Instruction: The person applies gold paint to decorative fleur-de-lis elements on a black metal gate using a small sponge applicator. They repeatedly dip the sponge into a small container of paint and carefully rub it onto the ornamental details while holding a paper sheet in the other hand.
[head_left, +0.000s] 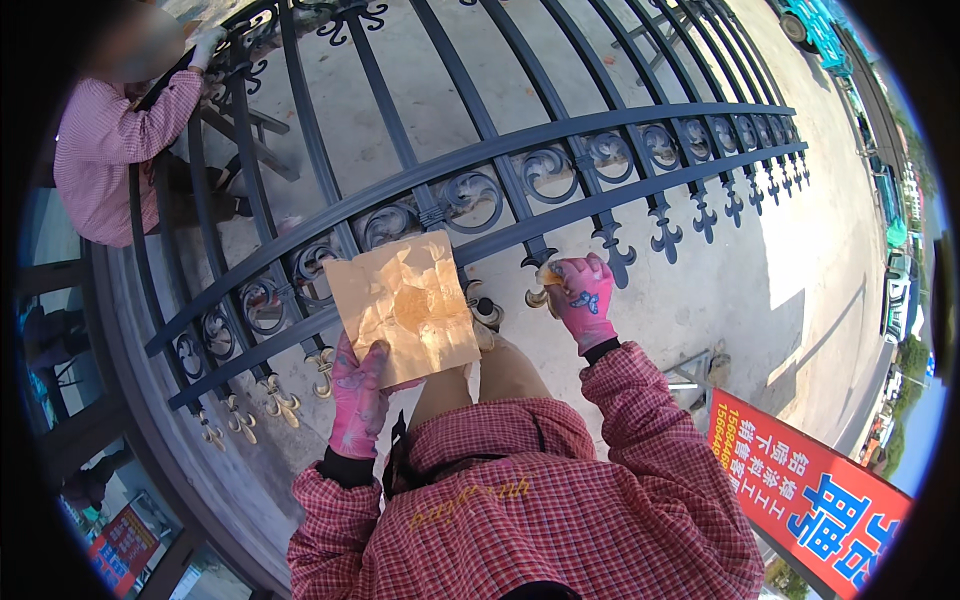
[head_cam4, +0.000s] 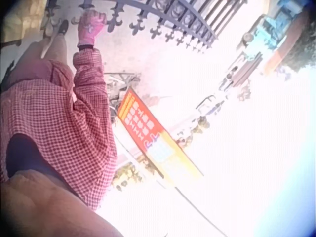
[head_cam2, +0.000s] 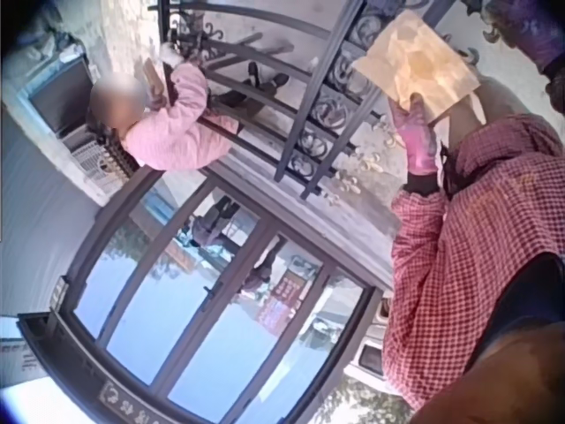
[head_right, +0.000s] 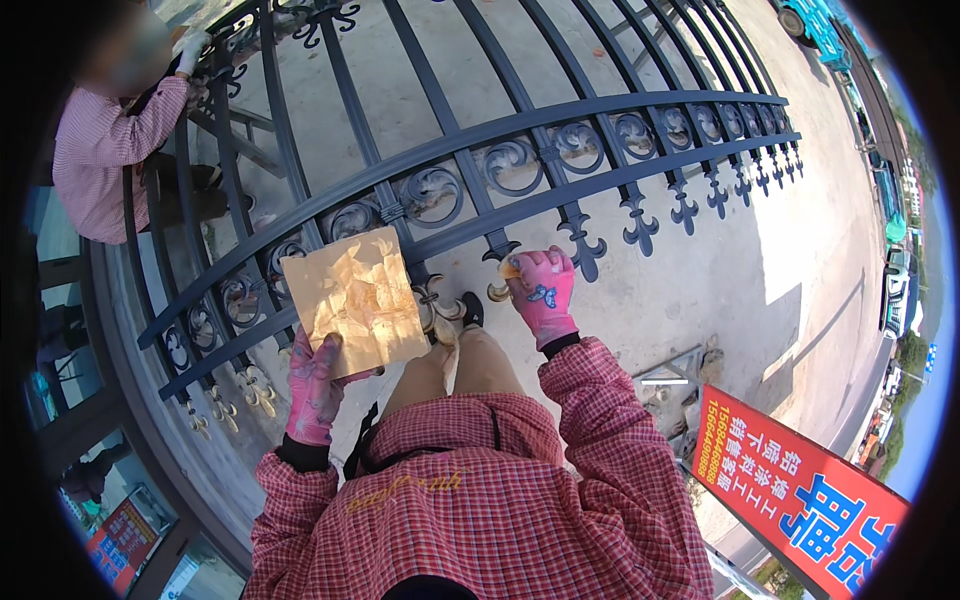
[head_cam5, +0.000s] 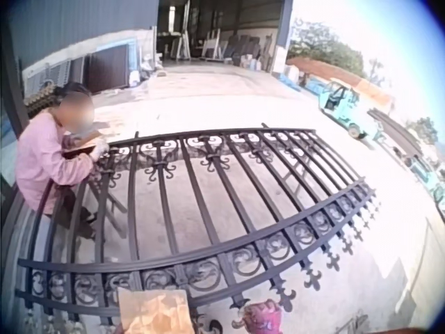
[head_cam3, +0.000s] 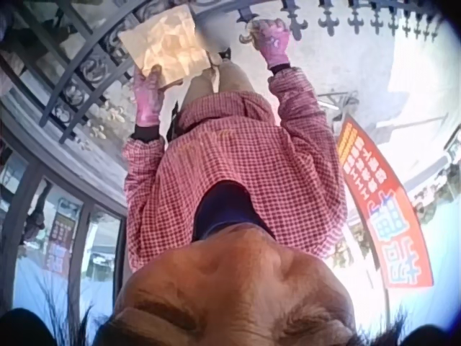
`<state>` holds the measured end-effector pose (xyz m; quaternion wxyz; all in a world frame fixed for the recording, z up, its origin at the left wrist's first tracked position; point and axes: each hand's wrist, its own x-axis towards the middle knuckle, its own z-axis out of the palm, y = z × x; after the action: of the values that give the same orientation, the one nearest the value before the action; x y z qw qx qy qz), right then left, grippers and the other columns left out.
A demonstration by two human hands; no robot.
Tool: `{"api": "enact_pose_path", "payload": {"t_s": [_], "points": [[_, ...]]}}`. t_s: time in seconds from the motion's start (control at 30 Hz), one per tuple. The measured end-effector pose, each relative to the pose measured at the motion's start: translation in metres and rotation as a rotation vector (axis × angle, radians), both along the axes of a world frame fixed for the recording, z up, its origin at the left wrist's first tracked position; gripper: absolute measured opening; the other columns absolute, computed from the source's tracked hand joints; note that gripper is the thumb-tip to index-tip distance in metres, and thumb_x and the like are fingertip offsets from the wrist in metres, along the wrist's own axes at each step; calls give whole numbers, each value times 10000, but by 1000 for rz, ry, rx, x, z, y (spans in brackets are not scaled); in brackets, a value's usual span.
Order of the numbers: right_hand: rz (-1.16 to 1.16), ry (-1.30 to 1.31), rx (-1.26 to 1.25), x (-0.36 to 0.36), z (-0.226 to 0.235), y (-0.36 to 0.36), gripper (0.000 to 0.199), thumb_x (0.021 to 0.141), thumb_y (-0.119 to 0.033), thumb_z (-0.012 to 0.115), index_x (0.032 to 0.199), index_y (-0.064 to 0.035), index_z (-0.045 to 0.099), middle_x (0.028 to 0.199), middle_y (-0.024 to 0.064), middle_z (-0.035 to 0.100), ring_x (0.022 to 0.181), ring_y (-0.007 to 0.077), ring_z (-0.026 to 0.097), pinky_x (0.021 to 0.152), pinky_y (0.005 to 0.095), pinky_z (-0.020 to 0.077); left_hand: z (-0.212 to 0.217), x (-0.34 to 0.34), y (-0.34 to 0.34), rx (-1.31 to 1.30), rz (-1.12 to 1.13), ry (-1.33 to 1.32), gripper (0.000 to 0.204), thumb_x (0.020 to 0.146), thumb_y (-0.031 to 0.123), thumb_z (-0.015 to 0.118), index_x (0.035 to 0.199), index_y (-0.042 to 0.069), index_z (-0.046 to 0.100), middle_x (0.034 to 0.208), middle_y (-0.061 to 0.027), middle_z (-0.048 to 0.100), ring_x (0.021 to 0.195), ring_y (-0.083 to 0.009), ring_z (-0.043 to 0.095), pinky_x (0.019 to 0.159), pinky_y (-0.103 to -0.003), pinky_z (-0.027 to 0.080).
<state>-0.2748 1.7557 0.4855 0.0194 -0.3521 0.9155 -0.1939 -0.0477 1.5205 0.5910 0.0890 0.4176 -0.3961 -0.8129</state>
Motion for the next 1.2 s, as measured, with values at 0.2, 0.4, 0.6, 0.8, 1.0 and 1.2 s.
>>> {"api": "enact_pose_path", "payload": {"t_s": [0.2,0.4,0.6,0.8,1.0,1.2], "points": [[-148,-45,-76,-15,-12,8,300,595,-129,754,882,-132,666,911,43,652,948,271,558,873,404,407,-6,-3,-2,-35,-21,46,490,932,152,543,1378,67,358,1222,-97,539,998,-211,627,748,-366,601],[-264,-91,-86,-27,-17,11,327,609,-157,765,920,-140,664,925,35,650,953,272,557,865,397,408,-9,-3,-1,-60,-27,32,493,927,174,549,1373,77,363,1225,-107,541,1013,-234,628,735,-397,605],[-285,-55,-22,-37,-17,11,283,645,-182,759,906,-134,659,918,36,642,939,267,551,861,406,386,4,-7,0,-14,-22,49,456,936,144,555,1353,60,392,1223,-78,539,1048,-166,590,858,-330,553],[-58,9,-22,11,-19,-16,323,605,-179,756,912,-157,660,931,19,640,935,278,535,866,416,399,-1,-8,0,20,-6,17,443,937,130,550,1347,55,399,1215,-69,540,1051,-156,580,855,-319,543],[-140,-37,58,8,-7,-14,302,617,-169,766,904,-143,676,945,26,656,954,279,549,876,410,403,-4,-7,1,-7,7,23,433,937,108,544,1343,53,404,1213,-70,541,1035,-143,575,872,-299,520],[-49,5,-42,23,-6,-29,321,620,-186,768,926,-145,678,927,24,659,945,281,550,877,413,399,0,-5,2,-14,8,28,441,939,97,532,1354,52,389,1212,-73,542,1044,-152,576,874,-304,522]]}}
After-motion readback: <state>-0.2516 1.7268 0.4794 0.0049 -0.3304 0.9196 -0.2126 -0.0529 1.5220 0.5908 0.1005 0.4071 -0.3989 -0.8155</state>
